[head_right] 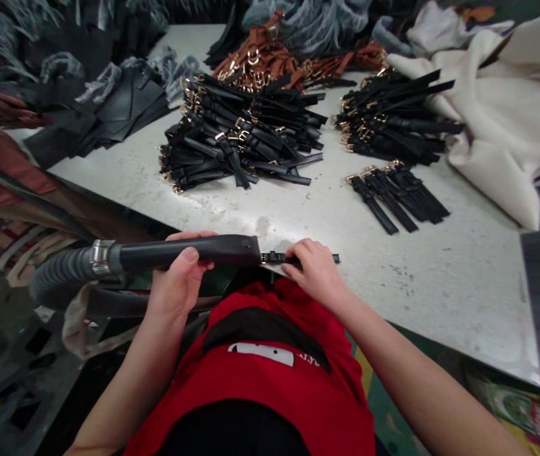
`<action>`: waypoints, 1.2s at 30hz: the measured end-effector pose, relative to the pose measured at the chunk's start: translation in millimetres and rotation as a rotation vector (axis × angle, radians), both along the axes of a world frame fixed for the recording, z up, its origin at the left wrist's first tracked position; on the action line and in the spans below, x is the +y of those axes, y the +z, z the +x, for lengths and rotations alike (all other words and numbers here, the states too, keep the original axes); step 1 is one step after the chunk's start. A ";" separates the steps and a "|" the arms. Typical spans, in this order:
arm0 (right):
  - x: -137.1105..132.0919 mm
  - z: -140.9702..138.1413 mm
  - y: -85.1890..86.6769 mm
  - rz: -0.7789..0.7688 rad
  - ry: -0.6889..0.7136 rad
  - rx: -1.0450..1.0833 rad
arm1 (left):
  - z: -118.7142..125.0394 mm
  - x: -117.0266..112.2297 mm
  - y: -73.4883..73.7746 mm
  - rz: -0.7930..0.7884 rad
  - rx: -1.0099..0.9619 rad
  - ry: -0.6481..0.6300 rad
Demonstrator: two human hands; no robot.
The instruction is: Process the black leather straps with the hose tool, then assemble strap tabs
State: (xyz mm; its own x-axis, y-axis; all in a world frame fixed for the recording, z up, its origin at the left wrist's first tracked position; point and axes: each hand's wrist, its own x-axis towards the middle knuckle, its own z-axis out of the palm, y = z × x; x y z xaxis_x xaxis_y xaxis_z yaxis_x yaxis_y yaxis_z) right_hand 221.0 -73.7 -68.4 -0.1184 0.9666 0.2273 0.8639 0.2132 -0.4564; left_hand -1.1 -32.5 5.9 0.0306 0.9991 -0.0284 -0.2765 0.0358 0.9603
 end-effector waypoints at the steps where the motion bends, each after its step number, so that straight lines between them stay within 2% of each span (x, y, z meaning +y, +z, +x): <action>1: -1.2 -0.6 0.0 -0.017 -0.001 0.008 | 0.9 -0.7 -0.5 0.002 -0.001 -0.007; 5: 0.6 -1.1 1.0 -0.048 -0.036 0.020 | 1.4 -0.9 -3.2 0.012 0.006 -0.040; 10: 4.2 0.6 2.2 -0.067 0.018 0.040 | -3.3 -4.2 -6.1 -0.011 0.004 -0.056; 14: 5.7 1.0 1.5 -0.086 -0.007 -0.006 | -5.0 -7.4 -7.8 -0.050 0.000 -0.057; 19: 6.4 1.5 2.0 -0.086 0.040 0.030 | -5.6 -8.6 -9.9 -0.071 -0.011 -0.064; 24: 6.8 0.5 0.7 -0.057 0.009 0.000 | -6.8 -9.9 -13.0 -0.079 -0.001 -0.074; 29: 4.3 4.8 2.4 -0.080 0.048 0.100 | -9.0 -12.4 -16.0 -0.091 0.002 -0.076; 36: 4.5 4.0 3.6 -0.086 0.004 0.072 | 9.1 -10.6 -22.1 -0.083 -0.056 -0.081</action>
State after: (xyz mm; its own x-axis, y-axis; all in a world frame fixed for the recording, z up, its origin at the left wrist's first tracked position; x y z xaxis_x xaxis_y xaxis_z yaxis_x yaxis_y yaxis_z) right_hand 225.0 -69.2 -64.8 -0.1090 0.9824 0.1514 0.8275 0.1741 -0.5338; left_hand 7.9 -43.2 -16.3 0.1148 0.9876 -0.1068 -0.3226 0.1388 0.9363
